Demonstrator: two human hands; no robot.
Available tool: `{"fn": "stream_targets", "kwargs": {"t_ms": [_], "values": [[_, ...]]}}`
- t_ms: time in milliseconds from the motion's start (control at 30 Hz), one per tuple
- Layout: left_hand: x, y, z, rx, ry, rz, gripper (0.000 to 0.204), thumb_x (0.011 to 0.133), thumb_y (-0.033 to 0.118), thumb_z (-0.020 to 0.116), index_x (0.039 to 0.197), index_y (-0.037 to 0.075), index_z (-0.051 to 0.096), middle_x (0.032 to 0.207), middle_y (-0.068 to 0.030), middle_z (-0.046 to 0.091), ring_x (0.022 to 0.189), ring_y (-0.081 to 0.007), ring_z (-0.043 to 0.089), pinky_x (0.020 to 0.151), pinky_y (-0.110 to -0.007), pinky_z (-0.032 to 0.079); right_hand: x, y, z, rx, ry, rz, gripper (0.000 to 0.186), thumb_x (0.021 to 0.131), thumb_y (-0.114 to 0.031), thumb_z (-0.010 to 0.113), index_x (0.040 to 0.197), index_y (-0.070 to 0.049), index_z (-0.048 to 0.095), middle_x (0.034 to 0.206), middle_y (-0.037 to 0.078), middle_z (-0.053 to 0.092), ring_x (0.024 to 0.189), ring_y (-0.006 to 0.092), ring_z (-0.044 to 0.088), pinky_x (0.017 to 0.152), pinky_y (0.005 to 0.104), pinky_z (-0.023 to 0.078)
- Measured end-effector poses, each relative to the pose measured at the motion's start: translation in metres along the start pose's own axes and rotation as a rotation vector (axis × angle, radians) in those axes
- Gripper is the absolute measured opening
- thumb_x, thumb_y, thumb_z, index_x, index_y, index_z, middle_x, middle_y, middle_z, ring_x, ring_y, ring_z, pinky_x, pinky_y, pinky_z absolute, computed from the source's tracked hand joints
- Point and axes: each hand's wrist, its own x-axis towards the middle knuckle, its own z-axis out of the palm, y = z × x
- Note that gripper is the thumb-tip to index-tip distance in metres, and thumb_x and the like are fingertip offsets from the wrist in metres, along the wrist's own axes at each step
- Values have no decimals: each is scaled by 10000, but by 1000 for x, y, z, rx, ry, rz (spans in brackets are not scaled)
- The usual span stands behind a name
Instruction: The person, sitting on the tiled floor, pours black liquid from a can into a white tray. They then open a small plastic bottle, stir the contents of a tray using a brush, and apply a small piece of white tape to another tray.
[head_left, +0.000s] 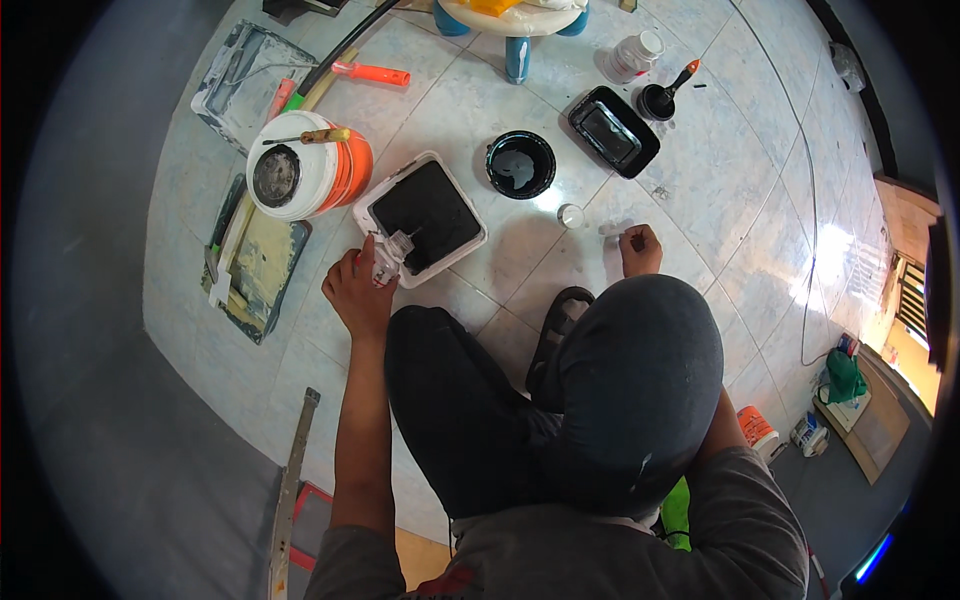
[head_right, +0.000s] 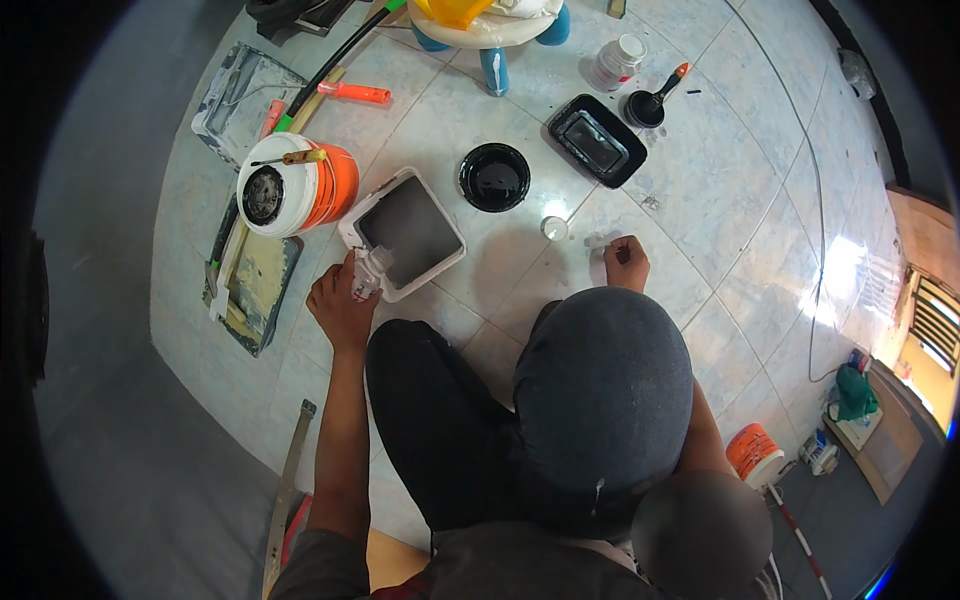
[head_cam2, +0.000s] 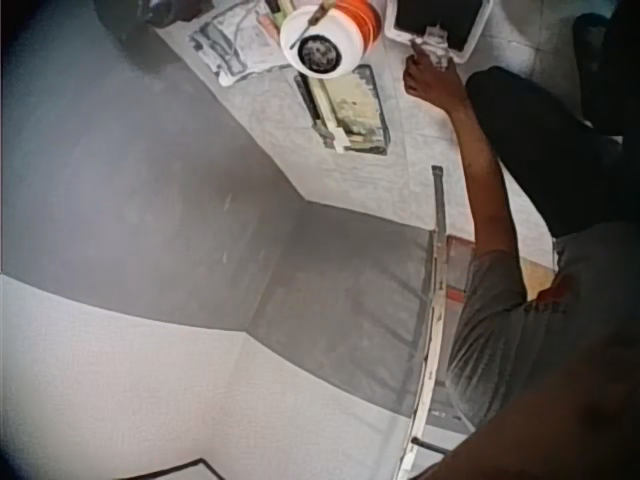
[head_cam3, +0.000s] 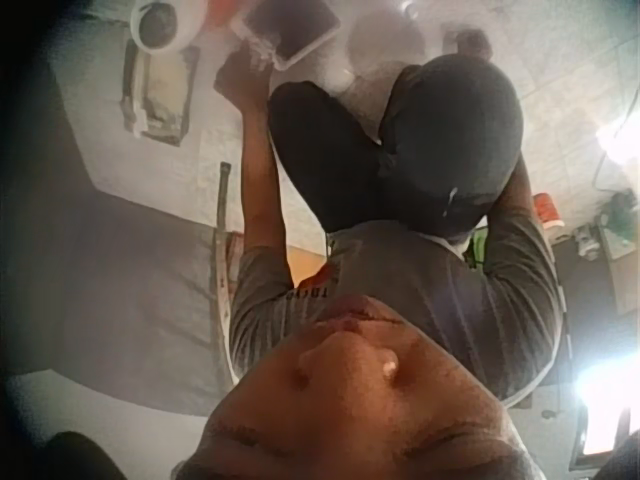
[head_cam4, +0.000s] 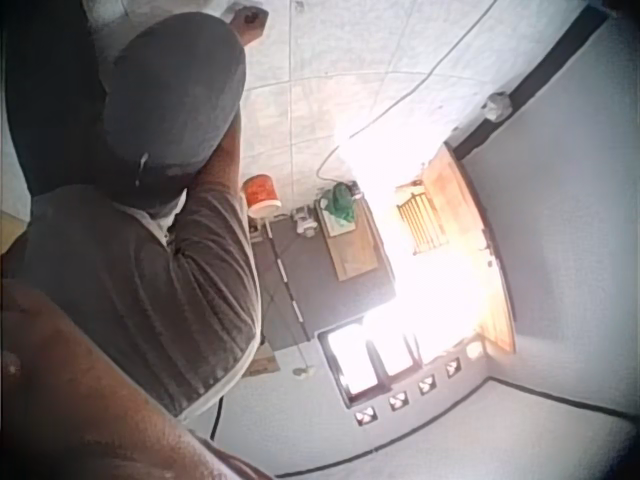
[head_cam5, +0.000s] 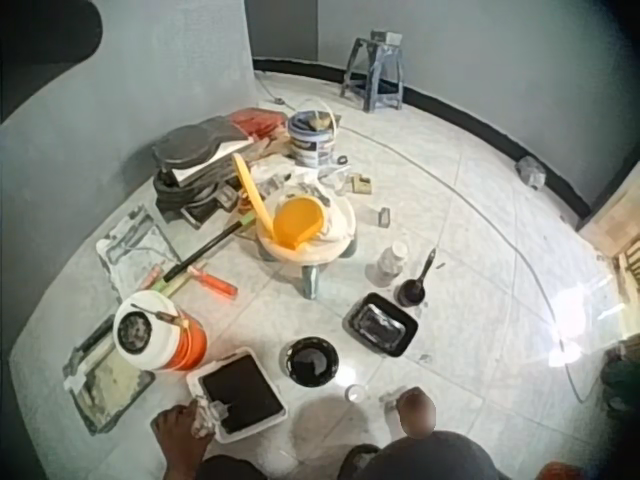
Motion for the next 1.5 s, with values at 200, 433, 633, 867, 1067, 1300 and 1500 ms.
{"fn": "stream_targets", "kwargs": {"t_ms": [200,433,633,867,1067,1300,1500], "values": [[1,0,0,-2,-16,-2,928,641,264,974,1499,279,620,1299,-10,650,1214,-272,585,1063,-478,401,-1,-4,-2,-13,4,-12,134,877,-110,775,960,-24,713,750,42,702,702,107,639,695,297,531],[0,-2,-1,17,-19,-3,940,635,261,978,1503,288,617,1300,-11,649,1219,-276,583,1066,-477,401,-4,-8,0,-7,13,-38,132,878,-105,767,962,-18,714,742,43,699,693,108,637,682,301,529],[-1,-3,0,18,-25,-6,971,614,255,991,1507,291,611,1297,-15,649,1218,-277,584,1064,-477,406,-4,-8,2,51,0,4,122,883,-90,765,967,-16,714,748,36,700,696,99,629,675,297,521],[1,-8,11,-211,50,-14,997,602,244,998,1513,161,601,1325,-114,695,1212,-353,651,1039,-484,499,7,-15,-3,139,33,-59,112,901,-80,763,963,-10,701,756,2,663,709,71,581,674,269,485],[2,13,-16,-436,108,-80,906,664,227,1007,1455,35,608,1337,-191,696,1200,-367,686,1048,-465,531,18,-58,-13,289,14,-105,88,939,-66,744,986,-8,697,793,-26,647,725,56,555,681,246,453],[0,61,-39,-1051,189,-241,870,721,144,998,1452,30,542,1303,-164,695,1201,-274,690,1045,-405,546,22,-147,-21,377,-159,-233,105,948,-9,715,1052,3,703,959,6,700,859,76,634,820,262,521],[0,121,-39,-1163,-119,-112,826,672,218,1027,1348,47,584,1278,-144,702,1212,-276,698,1043,-406,540,5,-246,-35,210,-372,-641,127,883,62,724,996,8,701,970,64,728,908,148,674,869,300,541]]}}
